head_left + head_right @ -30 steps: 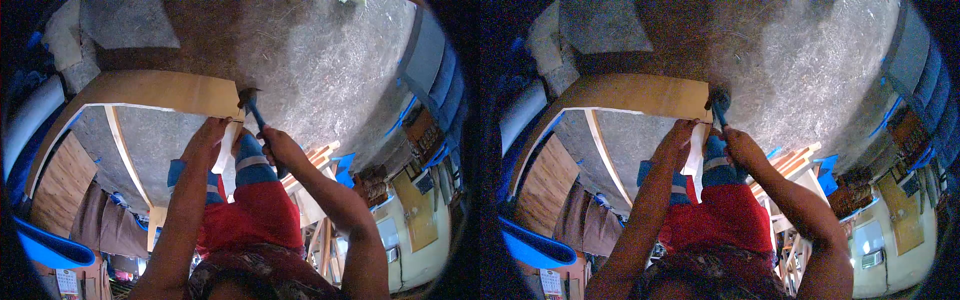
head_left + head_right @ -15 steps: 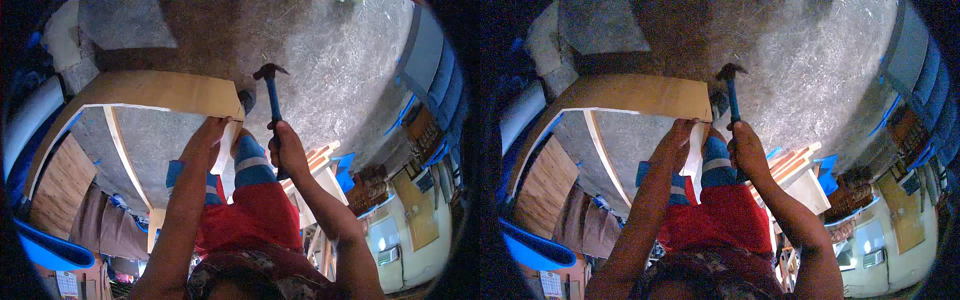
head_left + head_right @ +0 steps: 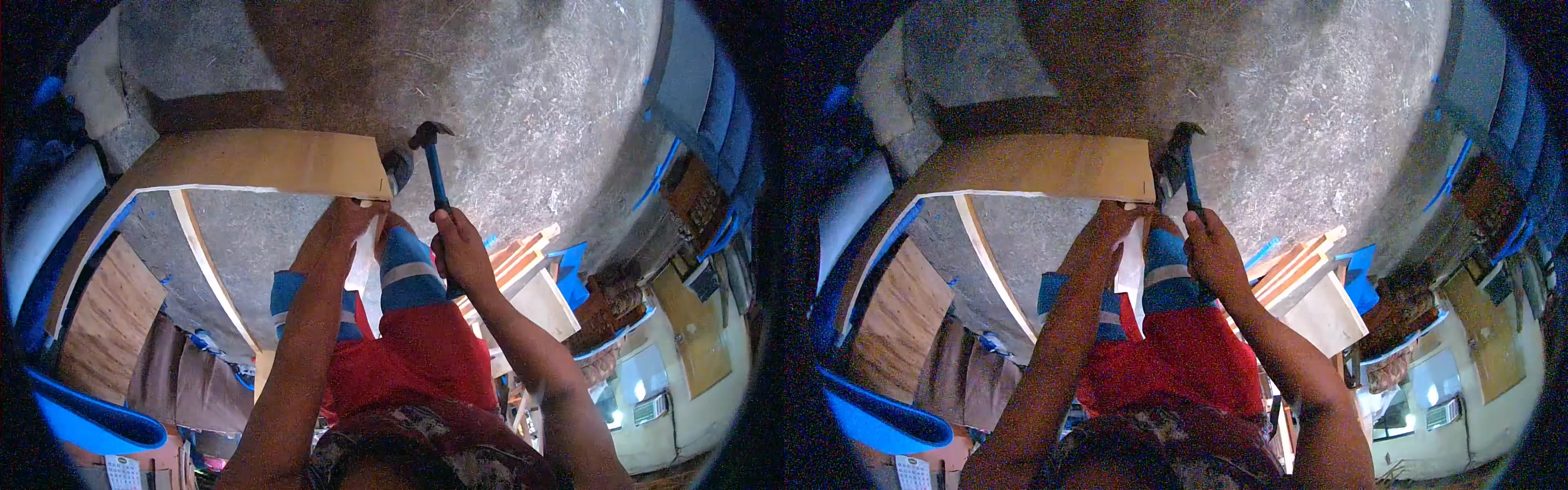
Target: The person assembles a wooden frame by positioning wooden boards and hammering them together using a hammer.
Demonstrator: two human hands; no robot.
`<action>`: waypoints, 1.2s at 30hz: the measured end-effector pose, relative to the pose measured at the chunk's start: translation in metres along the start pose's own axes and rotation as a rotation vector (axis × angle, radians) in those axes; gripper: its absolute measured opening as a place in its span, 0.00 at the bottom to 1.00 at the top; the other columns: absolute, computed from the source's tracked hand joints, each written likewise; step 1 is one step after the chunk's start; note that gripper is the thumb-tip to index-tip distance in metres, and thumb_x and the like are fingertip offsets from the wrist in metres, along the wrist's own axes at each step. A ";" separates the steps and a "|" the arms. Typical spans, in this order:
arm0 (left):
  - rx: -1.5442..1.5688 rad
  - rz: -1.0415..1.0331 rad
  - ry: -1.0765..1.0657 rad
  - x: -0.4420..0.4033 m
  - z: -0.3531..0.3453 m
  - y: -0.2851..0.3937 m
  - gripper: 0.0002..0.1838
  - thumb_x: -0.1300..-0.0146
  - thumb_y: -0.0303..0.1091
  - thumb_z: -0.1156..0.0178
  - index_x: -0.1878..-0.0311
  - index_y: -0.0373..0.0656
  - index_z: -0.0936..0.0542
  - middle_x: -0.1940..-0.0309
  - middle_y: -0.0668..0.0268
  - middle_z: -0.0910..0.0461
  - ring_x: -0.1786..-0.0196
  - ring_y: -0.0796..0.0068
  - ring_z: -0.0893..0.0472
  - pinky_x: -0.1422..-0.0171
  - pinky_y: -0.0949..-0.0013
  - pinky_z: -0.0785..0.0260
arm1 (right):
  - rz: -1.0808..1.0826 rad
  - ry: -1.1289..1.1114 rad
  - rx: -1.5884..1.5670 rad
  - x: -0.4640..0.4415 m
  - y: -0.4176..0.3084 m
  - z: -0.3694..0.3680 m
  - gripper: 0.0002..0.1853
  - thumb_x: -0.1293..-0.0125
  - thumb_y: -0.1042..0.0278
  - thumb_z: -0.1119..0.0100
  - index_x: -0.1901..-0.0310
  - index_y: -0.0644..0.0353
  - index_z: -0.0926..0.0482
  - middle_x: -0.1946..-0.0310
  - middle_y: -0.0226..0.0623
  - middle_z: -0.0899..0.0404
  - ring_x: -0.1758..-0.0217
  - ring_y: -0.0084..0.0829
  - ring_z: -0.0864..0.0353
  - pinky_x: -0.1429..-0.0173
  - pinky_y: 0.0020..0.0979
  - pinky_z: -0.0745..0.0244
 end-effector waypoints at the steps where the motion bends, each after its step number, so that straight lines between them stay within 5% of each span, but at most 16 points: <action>1: -0.061 -0.008 -0.018 0.000 0.001 0.001 0.30 0.56 0.35 0.24 0.49 0.38 0.22 0.51 0.54 0.19 0.47 0.57 0.21 0.42 0.60 0.30 | -0.011 0.013 0.041 0.001 -0.001 0.000 0.18 0.26 0.49 0.55 0.54 0.58 0.28 0.85 0.27 0.33 0.88 0.19 0.36 0.84 0.23 0.42; 3: -0.121 -0.026 -0.029 -0.005 0.008 0.006 0.28 0.54 0.34 0.25 0.48 0.38 0.23 0.50 0.55 0.20 0.46 0.58 0.21 0.41 0.61 0.30 | 0.095 -0.002 0.093 0.003 0.003 0.001 0.17 0.26 0.51 0.54 0.54 0.58 0.28 0.84 0.28 0.33 0.87 0.19 0.35 0.82 0.23 0.41; 5: 0.241 0.085 -0.231 -0.008 0.008 -0.004 0.25 0.48 0.31 0.29 0.46 0.37 0.24 0.48 0.56 0.21 0.44 0.62 0.23 0.40 0.61 0.32 | 0.198 -0.018 0.156 -0.001 0.005 0.002 0.16 0.26 0.52 0.53 0.54 0.58 0.29 0.83 0.28 0.32 0.86 0.20 0.34 0.81 0.23 0.39; 9: 0.177 0.179 -0.285 -0.001 0.010 -0.011 0.28 0.42 0.33 0.33 0.40 0.36 0.30 0.44 0.60 0.25 0.41 0.67 0.27 0.35 0.64 0.35 | 0.134 -0.087 0.069 -0.007 0.006 -0.014 0.17 0.27 0.52 0.53 0.54 0.60 0.29 0.82 0.32 0.30 0.85 0.22 0.31 0.79 0.23 0.37; 12: 0.150 0.056 -0.232 -0.003 0.015 -0.006 0.26 0.42 0.34 0.33 0.42 0.36 0.28 0.47 0.61 0.24 0.44 0.68 0.26 0.37 0.65 0.34 | -0.095 -0.181 0.055 -0.016 0.009 -0.026 0.19 0.26 0.49 0.56 0.57 0.60 0.29 0.81 0.32 0.30 0.85 0.22 0.32 0.79 0.23 0.37; 15: 0.043 0.130 -0.325 -0.001 0.013 0.010 0.19 0.39 0.28 0.37 0.45 0.34 0.26 0.50 0.57 0.21 0.46 0.63 0.24 0.37 0.64 0.35 | -0.016 -0.134 0.284 -0.030 0.000 -0.030 0.22 0.25 0.47 0.60 0.59 0.60 0.29 0.84 0.31 0.31 0.87 0.23 0.33 0.80 0.24 0.38; 19: 0.088 0.071 -0.216 -0.007 0.011 -0.037 0.18 0.39 0.27 0.36 0.46 0.34 0.26 0.50 0.56 0.22 0.46 0.62 0.24 0.39 0.62 0.34 | 0.369 0.072 0.087 -0.027 -0.024 -0.031 0.26 0.25 0.43 0.62 0.58 0.62 0.26 0.87 0.30 0.34 0.89 0.24 0.34 0.82 0.27 0.38; 22: 0.184 0.085 -0.198 -0.005 0.009 -0.019 0.19 0.41 0.24 0.35 0.47 0.35 0.25 0.50 0.55 0.22 0.45 0.61 0.24 0.39 0.61 0.33 | -0.205 -0.166 0.214 -0.016 0.004 -0.032 0.25 0.26 0.41 0.62 0.60 0.59 0.29 0.88 0.28 0.35 0.91 0.22 0.38 0.86 0.24 0.44; 23: 0.219 0.128 -0.212 -0.005 0.008 -0.018 0.20 0.42 0.23 0.35 0.47 0.35 0.25 0.50 0.54 0.22 0.44 0.60 0.24 0.39 0.61 0.33 | -0.204 -0.164 0.219 -0.009 -0.013 -0.034 0.25 0.26 0.41 0.62 0.60 0.59 0.29 0.88 0.28 0.35 0.91 0.22 0.38 0.86 0.24 0.44; 26: 0.146 0.002 -0.192 -0.016 0.009 -0.034 0.22 0.45 0.23 0.33 0.46 0.36 0.26 0.50 0.54 0.22 0.44 0.59 0.24 0.39 0.61 0.33 | -0.003 0.045 -0.157 0.004 -0.072 -0.029 0.22 0.26 0.42 0.61 0.61 0.55 0.30 0.87 0.27 0.35 0.92 0.20 0.40 0.88 0.25 0.46; 29: 0.211 -0.046 -0.150 -0.016 0.008 -0.034 0.23 0.47 0.23 0.32 0.46 0.36 0.26 0.49 0.55 0.22 0.44 0.60 0.24 0.40 0.60 0.32 | 0.426 0.245 0.275 -0.013 -0.049 -0.033 0.24 0.25 0.45 0.66 0.63 0.59 0.29 0.87 0.34 0.33 0.87 0.31 0.31 0.81 0.33 0.37; 31: 0.220 -0.038 -0.135 -0.011 0.008 -0.021 0.24 0.48 0.23 0.32 0.47 0.36 0.26 0.49 0.55 0.22 0.44 0.60 0.24 0.41 0.59 0.31 | -0.208 -0.144 0.398 -0.016 0.003 -0.035 0.28 0.27 0.41 0.61 0.63 0.62 0.27 0.85 0.35 0.29 0.86 0.33 0.30 0.80 0.32 0.37; 34: 0.031 -0.136 -0.103 -0.009 0.029 0.061 0.23 0.49 0.23 0.32 0.47 0.37 0.25 0.50 0.56 0.22 0.45 0.61 0.24 0.41 0.58 0.31 | -0.262 0.027 0.058 -0.003 -0.034 -0.019 0.27 0.29 0.37 0.59 0.62 0.57 0.27 0.88 0.27 0.35 0.90 0.22 0.37 0.85 0.25 0.44; 36: -0.138 -0.196 -0.109 0.006 0.026 0.058 0.23 0.49 0.24 0.32 0.48 0.37 0.25 0.50 0.56 0.22 0.45 0.61 0.23 0.42 0.58 0.31 | 0.036 0.119 -0.117 0.001 -0.075 -0.019 0.26 0.28 0.36 0.62 0.65 0.54 0.30 0.89 0.25 0.37 0.91 0.21 0.39 0.87 0.25 0.45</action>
Point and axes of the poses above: each hand's wrist, its own x-axis away from the middle knuckle, its own z-axis out of the back of the hand, y = z × x, the point moved 6 cm from there along -x, towards the middle knuckle
